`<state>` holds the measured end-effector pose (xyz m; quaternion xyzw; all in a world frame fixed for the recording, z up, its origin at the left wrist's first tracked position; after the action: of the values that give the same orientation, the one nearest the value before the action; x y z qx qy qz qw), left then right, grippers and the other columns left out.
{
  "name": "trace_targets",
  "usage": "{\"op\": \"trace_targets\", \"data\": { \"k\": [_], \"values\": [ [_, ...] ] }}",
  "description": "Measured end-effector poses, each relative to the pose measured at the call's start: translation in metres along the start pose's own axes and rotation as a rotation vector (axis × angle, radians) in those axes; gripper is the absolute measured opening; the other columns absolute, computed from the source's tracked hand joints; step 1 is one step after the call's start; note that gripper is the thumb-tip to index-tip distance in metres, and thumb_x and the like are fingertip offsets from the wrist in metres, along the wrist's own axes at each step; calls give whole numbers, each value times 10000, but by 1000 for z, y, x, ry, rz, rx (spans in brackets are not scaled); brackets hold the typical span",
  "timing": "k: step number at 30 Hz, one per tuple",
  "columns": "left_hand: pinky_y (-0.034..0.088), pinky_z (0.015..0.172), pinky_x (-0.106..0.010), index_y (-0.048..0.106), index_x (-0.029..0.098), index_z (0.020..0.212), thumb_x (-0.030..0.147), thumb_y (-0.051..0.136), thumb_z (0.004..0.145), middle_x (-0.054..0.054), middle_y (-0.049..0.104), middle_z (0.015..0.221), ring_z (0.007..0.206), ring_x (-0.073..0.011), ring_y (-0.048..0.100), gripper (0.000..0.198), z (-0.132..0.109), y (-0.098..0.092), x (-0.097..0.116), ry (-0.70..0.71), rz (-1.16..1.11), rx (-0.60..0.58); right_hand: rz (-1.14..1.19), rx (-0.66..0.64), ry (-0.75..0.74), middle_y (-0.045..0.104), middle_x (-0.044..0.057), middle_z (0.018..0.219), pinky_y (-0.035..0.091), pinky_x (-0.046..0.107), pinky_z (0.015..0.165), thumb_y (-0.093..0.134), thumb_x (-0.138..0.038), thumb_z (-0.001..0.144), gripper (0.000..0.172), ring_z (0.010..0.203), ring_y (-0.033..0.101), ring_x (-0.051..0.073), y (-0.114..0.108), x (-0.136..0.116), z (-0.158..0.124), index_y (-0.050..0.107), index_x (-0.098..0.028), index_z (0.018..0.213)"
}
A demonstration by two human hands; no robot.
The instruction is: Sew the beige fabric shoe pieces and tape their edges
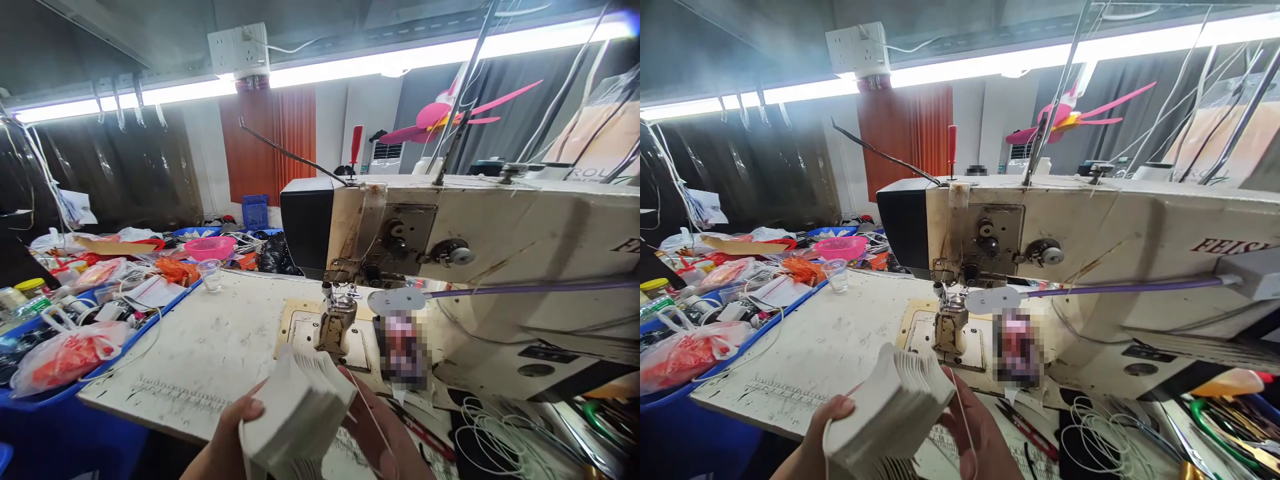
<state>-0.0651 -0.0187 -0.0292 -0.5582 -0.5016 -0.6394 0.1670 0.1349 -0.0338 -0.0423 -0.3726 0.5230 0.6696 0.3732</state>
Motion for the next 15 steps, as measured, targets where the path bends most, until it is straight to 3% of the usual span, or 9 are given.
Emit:
{"op": "trace_targets", "data": {
  "k": [2, 4, 7, 9, 12, 13, 15],
  "values": [
    [421, 934, -418, 557, 208, 1268, 393, 715, 557, -84, 607, 1205, 1131, -354, 525, 752, -6, 14, 5, -33, 94, -88, -119, -182, 22, 507, 157, 1401, 299, 492, 1060, 796, -706, 305, 1160, 1287, 434, 376, 1, -11, 1, 507, -274, 1342],
    [356, 1018, -415, 424, 281, 1392, 287, 768, 504, -46, 493, 1369, 1242, -359, 426, 952, -11, 25, 7, -64, 325, -122, -322, -212, 36, 418, 130, 1476, 223, 492, 1106, 792, -685, 377, 1140, 1358, 338, 351, 2, -24, 3, 443, -297, 1390],
    [273, 1083, -448, 396, 301, 1412, 229, 773, 522, -32, 409, 1450, 1280, -362, 371, 969, -15, 34, 5, -110, 615, -134, -663, -299, -156, 400, 94, 1492, 211, 523, 1116, 744, -641, 575, 962, 1384, 291, 332, 26, -50, 4, 410, -310, 1414],
    [278, 1081, -459, 461, 286, 1371, 226, 746, 541, -33, 431, 1434, 1276, -364, 379, 880, -13, 32, 3, -97, 580, -70, -790, -430, -296, 570, 41, 1358, 239, 500, 1116, 727, -513, 707, 672, 1320, 409, 291, 51, -59, -1, 517, -369, 1329],
    [331, 1042, -452, 523, 241, 1317, 245, 700, 554, -62, 552, 1298, 1230, -359, 445, 783, -7, 18, 4, -38, 299, 93, -782, -561, -466, 765, -28, 948, 338, 426, 1065, 625, -364, 852, 229, 1069, 611, 212, 72, -64, -16, 693, -415, 1064],
    [353, 1021, -455, 526, 217, 1314, 268, 687, 569, -79, 593, 1235, 1192, -358, 486, 764, -7, 13, 4, -21, 192, 129, -760, -553, -528, 768, -25, 812, 386, 414, 1017, 566, -367, 890, 178, 978, 634, 204, 72, -65, -22, 718, -384, 982],
    [395, 974, -462, 524, 177, 1313, 331, 667, 614, -108, 637, 1153, 1115, -357, 550, 730, -8, 6, 6, 22, 24, 169, -733, -437, -585, 708, -8, 634, 448, 399, 909, 479, -384, 929, 260, 800, 622, 195, 61, -65, -32, 708, -306, 834]
  ]
}}
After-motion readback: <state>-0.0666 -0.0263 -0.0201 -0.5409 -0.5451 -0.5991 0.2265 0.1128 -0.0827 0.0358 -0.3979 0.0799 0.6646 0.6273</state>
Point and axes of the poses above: each hand's wrist, its own z-axis towards the middle knuckle, its own y-axis out of the palm, x = y × z, the point moved 6 cm from there along z, towards the middle knuckle
